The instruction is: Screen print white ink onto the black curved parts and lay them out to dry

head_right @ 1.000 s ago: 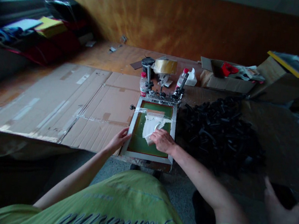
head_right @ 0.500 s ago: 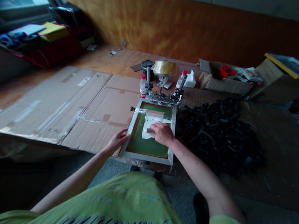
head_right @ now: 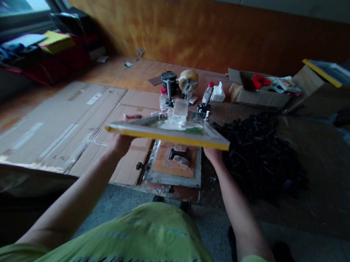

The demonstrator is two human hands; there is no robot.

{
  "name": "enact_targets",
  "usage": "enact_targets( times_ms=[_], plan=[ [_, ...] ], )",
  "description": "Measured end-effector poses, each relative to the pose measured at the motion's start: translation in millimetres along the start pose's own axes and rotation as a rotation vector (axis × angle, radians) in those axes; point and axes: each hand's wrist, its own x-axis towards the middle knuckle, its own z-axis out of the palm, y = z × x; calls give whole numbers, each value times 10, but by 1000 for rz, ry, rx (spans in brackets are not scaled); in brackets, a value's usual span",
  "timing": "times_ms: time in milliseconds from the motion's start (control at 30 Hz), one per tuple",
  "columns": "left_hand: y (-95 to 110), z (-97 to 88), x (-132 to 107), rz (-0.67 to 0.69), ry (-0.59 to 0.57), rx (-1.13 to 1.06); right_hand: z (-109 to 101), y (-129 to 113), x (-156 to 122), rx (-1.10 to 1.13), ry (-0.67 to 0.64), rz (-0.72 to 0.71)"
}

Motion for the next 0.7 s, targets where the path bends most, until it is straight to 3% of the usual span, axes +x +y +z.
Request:
enact_targets(
  times_ms=[100,200,267,333,433,500,600,700],
  plan=[
    [201,140,345,61,-31,-11,368,-196,-384,-139,-193,-86],
    [248,231,440,75,16,-29,558,-464,-530,-321,-301,-104],
    [132,278,259,58,73,-32,565,-592,-518,-351,-329,-56],
    [-92,336,-102,-82,52,-12,527,-706,-520,-313,-306,-3],
    [-503,435,-741,-613,-274,45,506,-953,-690,-203,-182,8],
    [-728,466,-1030,-733,-252,-22,554,-1157,-885,-112,-161,-118],
    [-924,362,-1089,-759,-128,-72,619,-1302,-1076,19,-224,-416],
    [-1031,11,-823,-714,-85,112,453,-975,-981,34,-183,-475]
  ],
)
